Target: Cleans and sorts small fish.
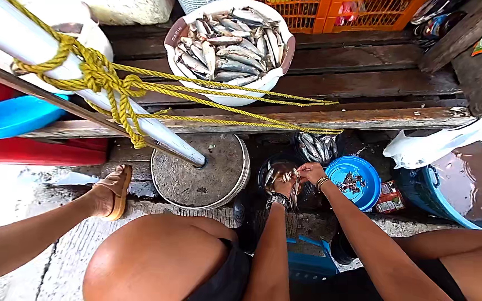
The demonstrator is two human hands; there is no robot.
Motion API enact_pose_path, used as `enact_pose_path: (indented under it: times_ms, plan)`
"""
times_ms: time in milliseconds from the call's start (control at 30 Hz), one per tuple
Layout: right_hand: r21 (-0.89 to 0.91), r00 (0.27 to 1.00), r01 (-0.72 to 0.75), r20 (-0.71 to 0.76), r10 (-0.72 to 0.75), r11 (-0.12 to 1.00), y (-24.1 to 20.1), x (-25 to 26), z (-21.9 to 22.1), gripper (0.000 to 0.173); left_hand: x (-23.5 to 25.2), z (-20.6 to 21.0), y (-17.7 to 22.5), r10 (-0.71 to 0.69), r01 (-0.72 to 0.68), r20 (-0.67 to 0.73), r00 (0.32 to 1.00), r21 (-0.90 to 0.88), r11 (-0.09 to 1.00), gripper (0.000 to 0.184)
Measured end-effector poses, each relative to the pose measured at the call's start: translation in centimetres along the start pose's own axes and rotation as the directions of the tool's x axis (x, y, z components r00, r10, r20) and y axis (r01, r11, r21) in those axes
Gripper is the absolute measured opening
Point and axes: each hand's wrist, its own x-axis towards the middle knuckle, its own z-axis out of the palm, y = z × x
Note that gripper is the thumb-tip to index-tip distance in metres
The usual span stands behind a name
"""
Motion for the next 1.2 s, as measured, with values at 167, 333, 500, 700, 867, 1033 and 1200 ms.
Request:
enact_pose_path:
  times_ms: [167,333,500,700,867,1033,1200]
  plan:
    - [0.191,0.987,-0.159,0.028,0.156,0.969,0.6,0.2,-0.6,0.021,-0.1,-0.1,0.3,-0.043,0.025,0.118,0.992,0.148,0.989,0.03]
    - [0.253,0.981,-0.196,0.047,0.19,0.947,1.4,0.5,-0.6,0.015,0.0,-0.1,-0.1,-0.004,-0.02,0.132,0.991,0.182,0.983,0.026]
    - [0.15,0.996,-0.061,-0.053,0.069,0.987,1.0,-0.6,0.8,0.01,-0.1,0.0,-0.6,0.052,-0.06,0.057,0.997,0.151,0.987,0.025]
    - [0.044,0.999,0.037,0.004,-0.037,0.998,2.0,-0.5,1.2,0.012,0.7,-0.4,-1.0,-0.067,0.056,0.051,0.996,0.196,0.979,0.028]
    - [0.097,0.996,0.04,0.077,-0.048,0.995,2.2,-0.8,0.9,0.007,1.5,-1.5,-1.4,-0.168,0.162,0.023,0.985,0.173,0.971,0.034]
    - [0.125,0.988,0.01,0.153,-0.029,0.992,2.6,-0.2,-0.2,0.004,2.6,-3.3,-2.1,-0.065,0.081,-0.066,0.996,0.268,0.96,0.032]
    - [-0.096,0.965,0.199,0.195,-0.178,0.975,3.7,0.6,1.8,0.021,2.8,-3.0,-2.4,-0.088,0.112,-0.08,0.993,0.377,0.92,0.038]
